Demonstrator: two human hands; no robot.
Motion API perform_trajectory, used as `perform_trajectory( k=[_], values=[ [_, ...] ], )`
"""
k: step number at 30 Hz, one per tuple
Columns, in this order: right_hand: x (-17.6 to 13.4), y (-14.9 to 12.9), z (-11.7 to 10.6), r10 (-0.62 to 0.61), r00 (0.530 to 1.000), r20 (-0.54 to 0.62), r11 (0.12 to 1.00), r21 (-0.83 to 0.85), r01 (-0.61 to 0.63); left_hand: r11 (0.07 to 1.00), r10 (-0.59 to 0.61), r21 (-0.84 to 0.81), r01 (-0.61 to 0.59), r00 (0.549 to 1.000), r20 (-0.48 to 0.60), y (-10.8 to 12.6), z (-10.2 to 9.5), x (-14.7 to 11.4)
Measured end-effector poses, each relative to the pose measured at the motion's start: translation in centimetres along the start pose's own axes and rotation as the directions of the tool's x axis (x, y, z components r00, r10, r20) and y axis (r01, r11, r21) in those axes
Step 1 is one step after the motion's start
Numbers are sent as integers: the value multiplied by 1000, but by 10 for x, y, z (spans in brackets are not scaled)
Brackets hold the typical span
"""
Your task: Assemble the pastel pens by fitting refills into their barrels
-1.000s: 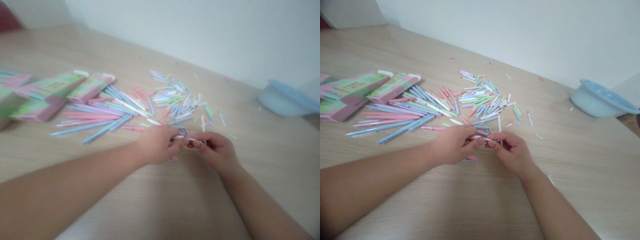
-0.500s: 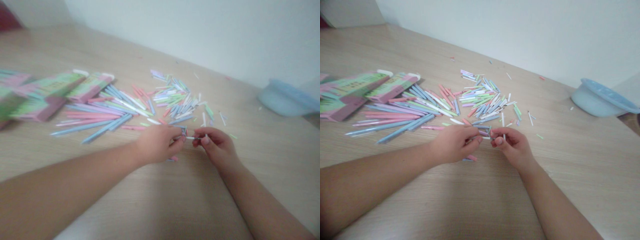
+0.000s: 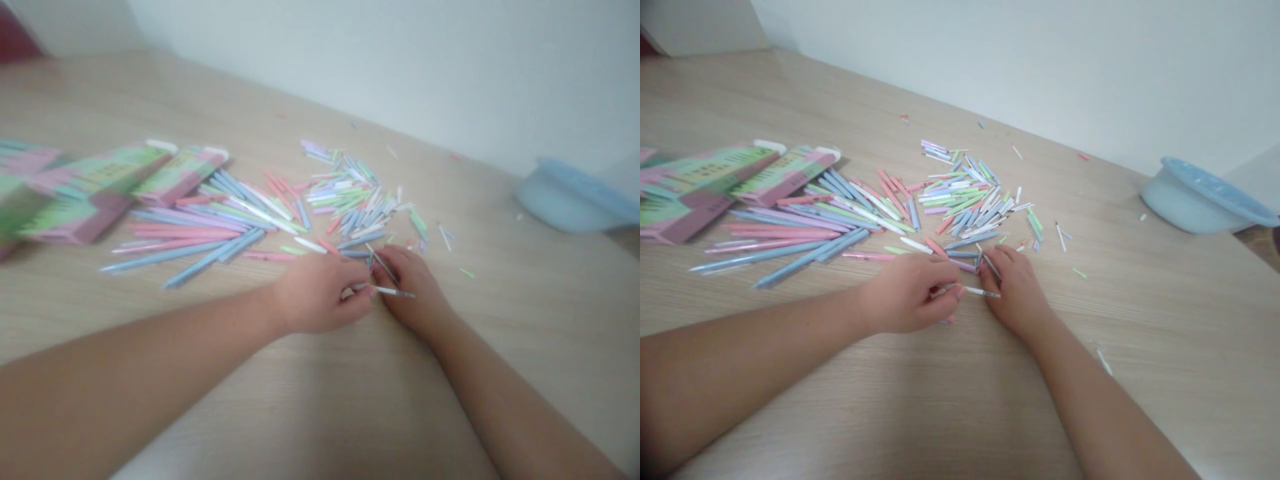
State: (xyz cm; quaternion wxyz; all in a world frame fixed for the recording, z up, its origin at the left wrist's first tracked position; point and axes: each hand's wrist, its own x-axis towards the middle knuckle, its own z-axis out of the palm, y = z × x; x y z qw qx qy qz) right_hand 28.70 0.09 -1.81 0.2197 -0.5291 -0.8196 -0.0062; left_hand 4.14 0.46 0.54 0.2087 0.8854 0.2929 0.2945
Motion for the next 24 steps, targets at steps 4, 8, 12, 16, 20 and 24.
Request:
perform_trajectory(
  k=[4, 8, 12, 16, 20, 24],
  values=[
    [13, -15, 1, -117, 989, -90, 993, -13, 116, 990, 141, -4, -141, 990, 2, 0, 0, -2],
    [25, -33, 1, -213, 977, -6, 966, 152, 211, 967, 256, 23, -255, 966, -25, 1, 1, -2],
    [40, -45, 5, -300, 954, 2, 928, 234, 291, 959, 280, 50, -277, 959, -50, 2, 1, -2],
    [74, -47, 20, -251, 968, 15, 960, 135, 246, 960, 280, 48, -278, 958, -64, 2, 1, -2],
    [110, -49, 33, -301, 938, 170, 951, 120, 283, 956, 292, 34, -290, 952, -94, 1, 3, -3],
    [126, -57, 30, -393, 877, 276, 919, 75, 388, 954, 300, 26, -299, 946, -122, 1, 6, -2]
  ],
)
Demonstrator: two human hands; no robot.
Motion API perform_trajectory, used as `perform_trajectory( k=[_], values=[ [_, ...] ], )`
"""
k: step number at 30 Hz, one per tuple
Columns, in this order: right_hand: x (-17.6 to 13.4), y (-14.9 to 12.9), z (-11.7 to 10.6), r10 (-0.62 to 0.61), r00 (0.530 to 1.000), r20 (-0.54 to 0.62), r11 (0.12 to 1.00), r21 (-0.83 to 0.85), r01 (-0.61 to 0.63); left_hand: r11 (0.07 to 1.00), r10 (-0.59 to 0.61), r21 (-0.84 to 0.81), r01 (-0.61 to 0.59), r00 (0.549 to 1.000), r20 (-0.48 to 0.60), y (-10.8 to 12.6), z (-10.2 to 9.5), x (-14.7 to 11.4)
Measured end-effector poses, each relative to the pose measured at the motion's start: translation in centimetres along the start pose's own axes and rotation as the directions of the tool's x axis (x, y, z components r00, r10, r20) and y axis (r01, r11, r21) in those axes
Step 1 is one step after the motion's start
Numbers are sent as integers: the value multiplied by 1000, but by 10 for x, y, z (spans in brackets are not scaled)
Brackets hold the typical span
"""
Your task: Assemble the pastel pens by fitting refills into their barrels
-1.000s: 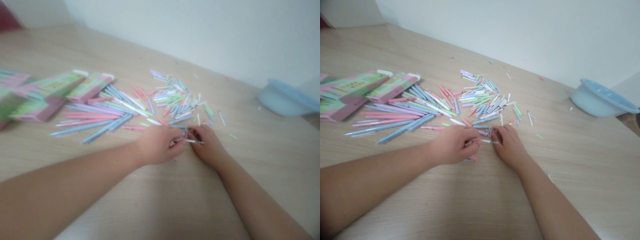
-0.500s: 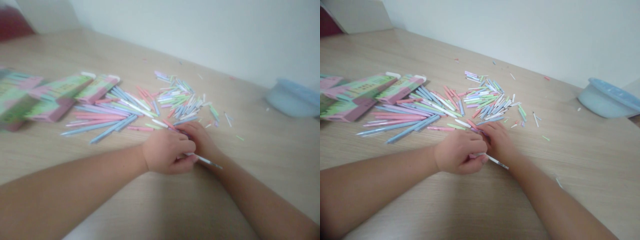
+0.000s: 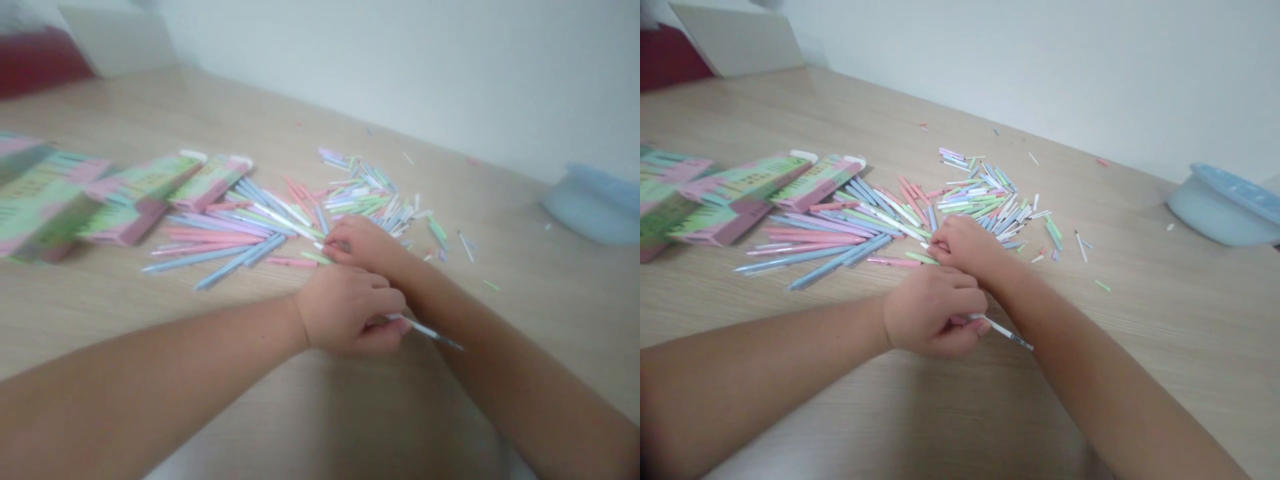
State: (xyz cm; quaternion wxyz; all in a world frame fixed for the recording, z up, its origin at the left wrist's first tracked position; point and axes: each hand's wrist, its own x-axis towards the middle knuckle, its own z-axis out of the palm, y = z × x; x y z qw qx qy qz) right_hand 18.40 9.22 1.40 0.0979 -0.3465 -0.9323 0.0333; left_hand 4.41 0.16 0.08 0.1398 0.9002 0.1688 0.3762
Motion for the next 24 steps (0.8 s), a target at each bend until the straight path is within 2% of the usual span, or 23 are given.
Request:
perform_trajectory(
  k=[3, 5, 8, 10, 12, 14, 15, 16, 18, 20, 22, 24],
  values=[
    [3, -5, -9, -106, 990, 89, 990, -81, 114, 1000, -3, 6, 3, 1000, 11, 0, 1, 0],
    [4, -6, -11, -155, 979, 130, 983, -76, 166, 1000, -12, 11, 12, 999, 37, 0, 1, 1],
    [2, -3, -10, -193, 977, 94, 980, -29, 197, 999, -32, 24, 31, 997, 69, 0, -1, 1],
    [-5, -1, -7, -111, 994, -5, 994, 9, 111, 999, -46, 28, 44, 996, 75, 0, -1, 2],
    [-16, -2, -8, 100, 986, -136, 991, 96, -88, 998, -66, 26, 64, 995, 76, 0, -1, 3],
    [-31, -5, -12, 343, 907, -243, 923, 266, -278, 996, -82, 25, 80, 993, 82, 0, -1, 4],
    [-39, -8, -15, 435, 860, -268, 872, 365, -327, 996, -86, 28, 84, 993, 87, -1, -1, 5],
    [-48, -11, -18, 512, 813, -278, 814, 460, -355, 996, -88, 32, 86, 992, 94, -1, -2, 5],
    [-65, -17, -24, 646, 730, -222, 668, 628, -400, 995, -92, 42, 89, 991, 101, -2, -2, 6],
    [-83, -23, -28, 770, 621, -148, 467, 793, -390, 992, -116, 51, 111, 987, 109, -2, -3, 6],
    [-101, -28, -28, 879, 468, -92, 247, 927, -282, 987, -156, 60, 149, 980, 121, -3, -2, 6],
    [-121, -33, -27, 932, 362, -17, 85, 981, -174, 979, -200, 73, 193, 972, 124, -4, -1, 6]
  ],
)
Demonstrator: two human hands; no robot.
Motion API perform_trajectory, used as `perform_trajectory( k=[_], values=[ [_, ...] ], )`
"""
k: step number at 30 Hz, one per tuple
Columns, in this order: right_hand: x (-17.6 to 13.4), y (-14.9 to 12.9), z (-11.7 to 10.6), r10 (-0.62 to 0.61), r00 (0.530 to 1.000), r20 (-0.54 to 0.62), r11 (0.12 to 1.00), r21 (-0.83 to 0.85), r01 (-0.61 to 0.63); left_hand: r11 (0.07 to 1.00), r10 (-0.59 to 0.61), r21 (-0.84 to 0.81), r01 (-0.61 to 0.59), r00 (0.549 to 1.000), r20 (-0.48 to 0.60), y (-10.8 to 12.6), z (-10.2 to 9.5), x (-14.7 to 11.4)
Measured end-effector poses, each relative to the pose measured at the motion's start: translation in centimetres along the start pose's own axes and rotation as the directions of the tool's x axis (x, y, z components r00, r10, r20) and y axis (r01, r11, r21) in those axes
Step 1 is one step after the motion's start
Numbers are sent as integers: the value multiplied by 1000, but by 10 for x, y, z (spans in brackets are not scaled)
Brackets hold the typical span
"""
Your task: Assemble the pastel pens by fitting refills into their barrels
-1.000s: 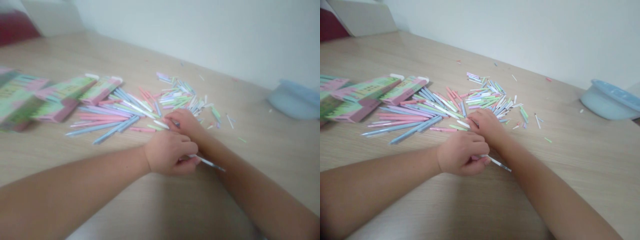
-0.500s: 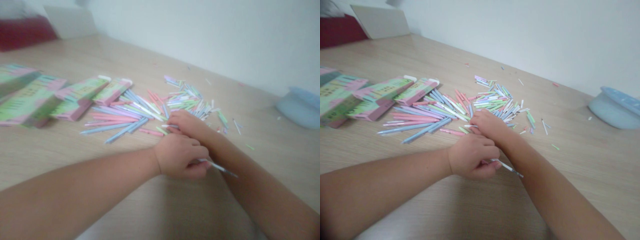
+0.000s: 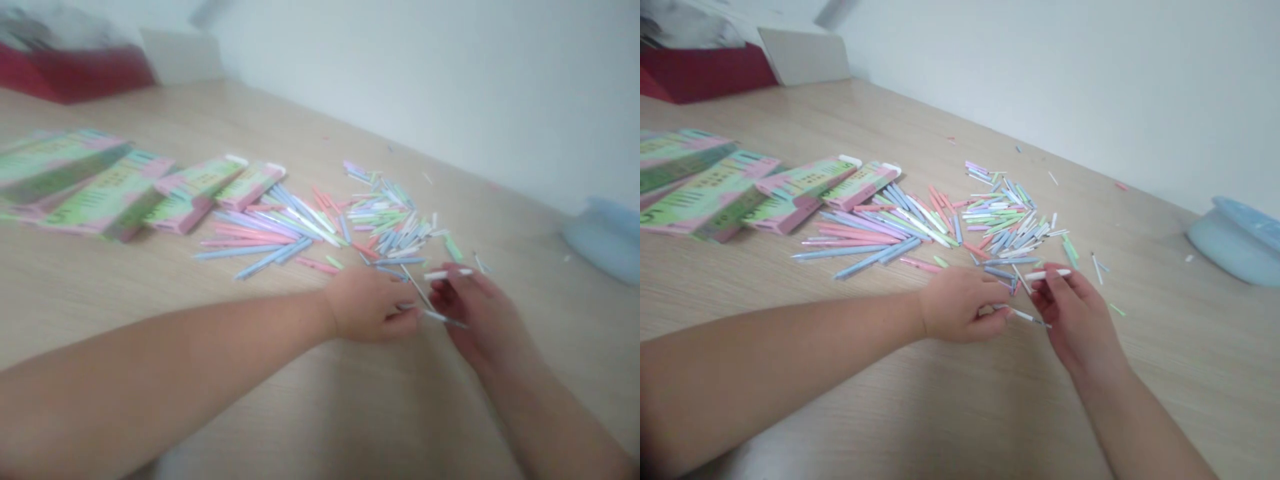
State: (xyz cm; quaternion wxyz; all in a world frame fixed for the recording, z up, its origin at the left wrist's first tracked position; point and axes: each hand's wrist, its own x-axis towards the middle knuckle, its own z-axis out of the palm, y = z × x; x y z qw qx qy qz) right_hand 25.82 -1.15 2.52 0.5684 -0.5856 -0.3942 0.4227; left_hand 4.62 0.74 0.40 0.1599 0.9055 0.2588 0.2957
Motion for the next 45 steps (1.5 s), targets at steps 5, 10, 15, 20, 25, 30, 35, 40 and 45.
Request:
perform_trajectory(
  k=[5, 10, 15, 20, 25, 30, 35, 40, 45],
  values=[
    [-19, 12, -34, 56, 992, -109, 986, 163, -38, 997, -81, 12, 81, 997, 13, -1, 1, 2],
    [-28, 15, -37, 8, 991, -135, 989, 148, 12, 983, -182, 38, 182, 983, 2, -1, 0, 2],
    [-33, 19, -32, -150, 986, -77, 986, 67, 156, 973, -229, 29, 230, 973, -13, -2, 2, 1],
    [-33, 29, -39, -253, 966, -51, 963, -114, 246, 975, -215, 58, 216, 976, -25, -3, 3, 0],
    [-33, 30, -42, -301, 954, -11, 941, -167, 295, 971, -217, 96, 218, 976, -21, -2, 2, -1],
    [-36, 24, -39, -355, 934, 46, 899, -257, 354, 971, -223, 91, 223, 975, -11, -2, 1, -1],
    [-38, 22, -37, -378, 925, 31, 885, -280, 371, 965, -240, 103, 239, 971, -7, -2, 0, -1],
    [-38, 23, -39, -379, 925, 13, 892, -261, 369, 967, -237, 94, 237, 971, -11, -2, 1, -1],
    [-40, 23, -38, -352, 935, 43, 897, -268, 350, 970, -218, 107, 220, 976, -28, -3, 1, -1]
  ],
)
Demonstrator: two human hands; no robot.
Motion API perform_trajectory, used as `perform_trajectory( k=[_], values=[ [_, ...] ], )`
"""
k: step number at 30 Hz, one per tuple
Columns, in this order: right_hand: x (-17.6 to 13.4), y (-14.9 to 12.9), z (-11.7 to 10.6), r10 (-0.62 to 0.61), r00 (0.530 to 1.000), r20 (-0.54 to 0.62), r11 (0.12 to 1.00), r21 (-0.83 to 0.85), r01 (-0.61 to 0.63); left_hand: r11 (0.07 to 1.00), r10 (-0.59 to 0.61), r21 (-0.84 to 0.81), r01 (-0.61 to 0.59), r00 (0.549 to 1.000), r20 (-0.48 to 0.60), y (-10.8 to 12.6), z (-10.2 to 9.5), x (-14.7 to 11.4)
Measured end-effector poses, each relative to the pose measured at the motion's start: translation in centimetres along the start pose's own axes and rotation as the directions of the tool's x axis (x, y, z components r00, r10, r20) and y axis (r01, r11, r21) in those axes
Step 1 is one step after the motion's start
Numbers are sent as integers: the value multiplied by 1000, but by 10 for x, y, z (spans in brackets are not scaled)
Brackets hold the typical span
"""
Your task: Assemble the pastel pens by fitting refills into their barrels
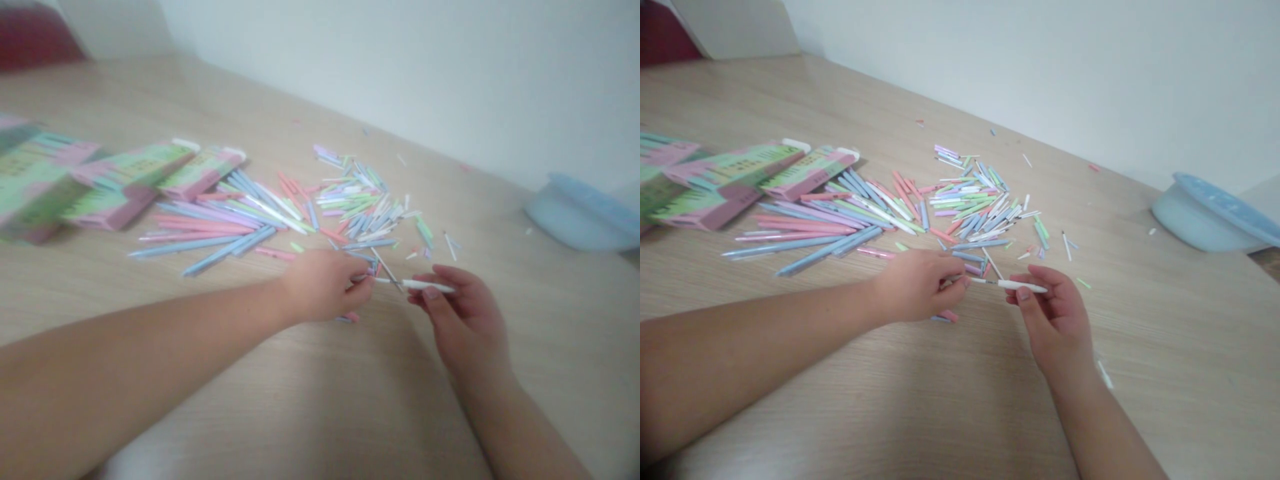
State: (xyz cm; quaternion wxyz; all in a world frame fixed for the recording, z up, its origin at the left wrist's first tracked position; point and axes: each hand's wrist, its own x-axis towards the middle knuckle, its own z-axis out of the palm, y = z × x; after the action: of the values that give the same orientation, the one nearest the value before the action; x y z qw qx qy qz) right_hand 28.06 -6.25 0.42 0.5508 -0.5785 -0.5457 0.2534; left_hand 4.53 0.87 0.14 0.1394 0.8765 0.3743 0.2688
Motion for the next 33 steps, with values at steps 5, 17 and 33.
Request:
perform_trajectory(
  k=[5, 17, 33],
  values=[
    [-2, -2, 0, 5, 997, 76, 1000, -21, -3, 999, 22, 23, -23, 999, 28, 1, 0, 0],
    [-3, -3, 4, -3, 969, 245, 978, -203, 54, 993, 112, 22, -116, 985, 132, 0, -1, 0],
    [-4, 0, 5, -48, 962, 269, 962, -248, 117, 980, 192, -81, -180, 966, 175, -5, 5, 2]
  ],
)
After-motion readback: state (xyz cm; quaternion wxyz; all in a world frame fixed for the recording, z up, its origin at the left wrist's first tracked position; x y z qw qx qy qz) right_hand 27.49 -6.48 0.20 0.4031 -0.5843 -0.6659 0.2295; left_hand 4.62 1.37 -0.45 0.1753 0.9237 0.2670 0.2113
